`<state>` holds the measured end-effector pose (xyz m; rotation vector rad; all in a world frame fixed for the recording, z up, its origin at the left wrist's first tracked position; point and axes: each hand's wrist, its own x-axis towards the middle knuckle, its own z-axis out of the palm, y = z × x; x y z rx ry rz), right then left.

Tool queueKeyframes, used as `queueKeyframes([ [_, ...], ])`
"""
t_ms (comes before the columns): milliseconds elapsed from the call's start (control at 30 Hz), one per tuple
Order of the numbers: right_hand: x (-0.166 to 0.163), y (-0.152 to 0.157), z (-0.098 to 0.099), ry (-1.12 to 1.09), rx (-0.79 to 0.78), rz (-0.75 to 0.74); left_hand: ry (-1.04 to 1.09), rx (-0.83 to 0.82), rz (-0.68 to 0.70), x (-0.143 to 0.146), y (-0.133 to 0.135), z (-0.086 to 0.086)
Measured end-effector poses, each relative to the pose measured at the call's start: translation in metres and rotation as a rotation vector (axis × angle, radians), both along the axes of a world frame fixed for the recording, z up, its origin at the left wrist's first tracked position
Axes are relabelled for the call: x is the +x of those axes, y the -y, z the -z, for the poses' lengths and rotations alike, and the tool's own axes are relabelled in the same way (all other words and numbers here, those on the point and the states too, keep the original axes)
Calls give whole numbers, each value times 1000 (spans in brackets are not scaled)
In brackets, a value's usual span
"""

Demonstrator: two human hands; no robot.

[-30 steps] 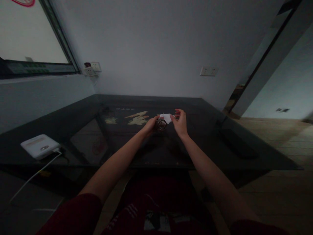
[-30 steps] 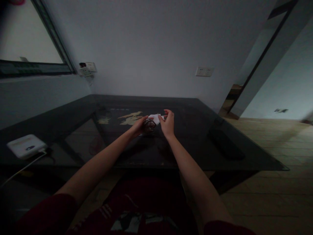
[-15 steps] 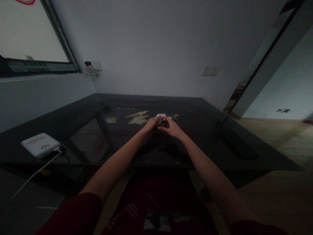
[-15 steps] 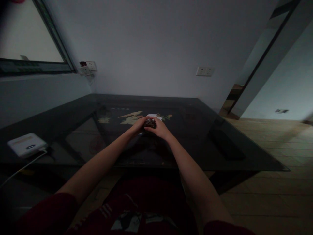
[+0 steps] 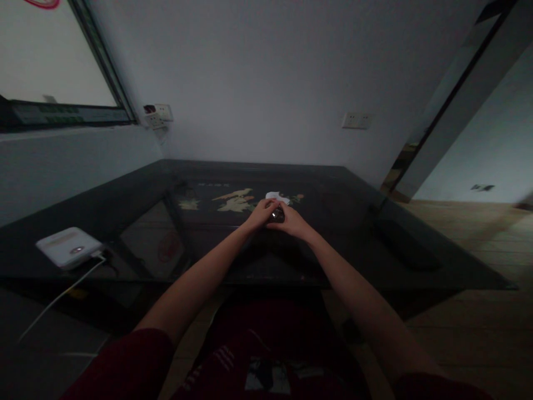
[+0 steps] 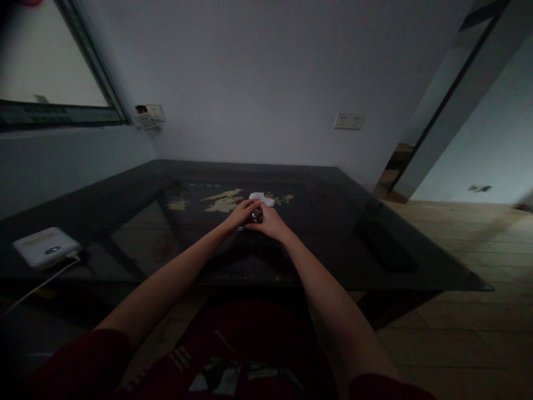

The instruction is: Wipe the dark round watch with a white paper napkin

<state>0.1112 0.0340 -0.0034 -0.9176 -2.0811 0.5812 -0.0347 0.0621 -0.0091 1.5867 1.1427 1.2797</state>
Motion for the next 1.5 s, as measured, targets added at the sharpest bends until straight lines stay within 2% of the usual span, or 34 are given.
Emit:
queueKeyframes([
  [167,-4,2,2,-37,43,49,-10,18,-64,1,3,1],
  [333,-5,2,1,-68,31,97,-54,51,-58,2,9,-3],
  [533,-7,5,-4,-156,7,207,174,30,-6,4,6,-7],
  [667,-5,3,-6,-338,-103,238,342,-5,-46,-5,0,-10],
  [800,-1,-2,-11,-559,-212,238,271,52,-176,-18,-6,-9],
  [1133,8,-5,-16,-945,-508,89,262,65,-135,-19,3,-14],
  [1233,13,-8,-17,-932,-501,66,268,78,-123,-17,4,-15],
  [1367,19,-12,-17,-776,-403,57,221,99,-90,-15,4,-15],
  [1500,19,-12,-15,-791,-425,68,205,104,47,-14,7,-15],
])
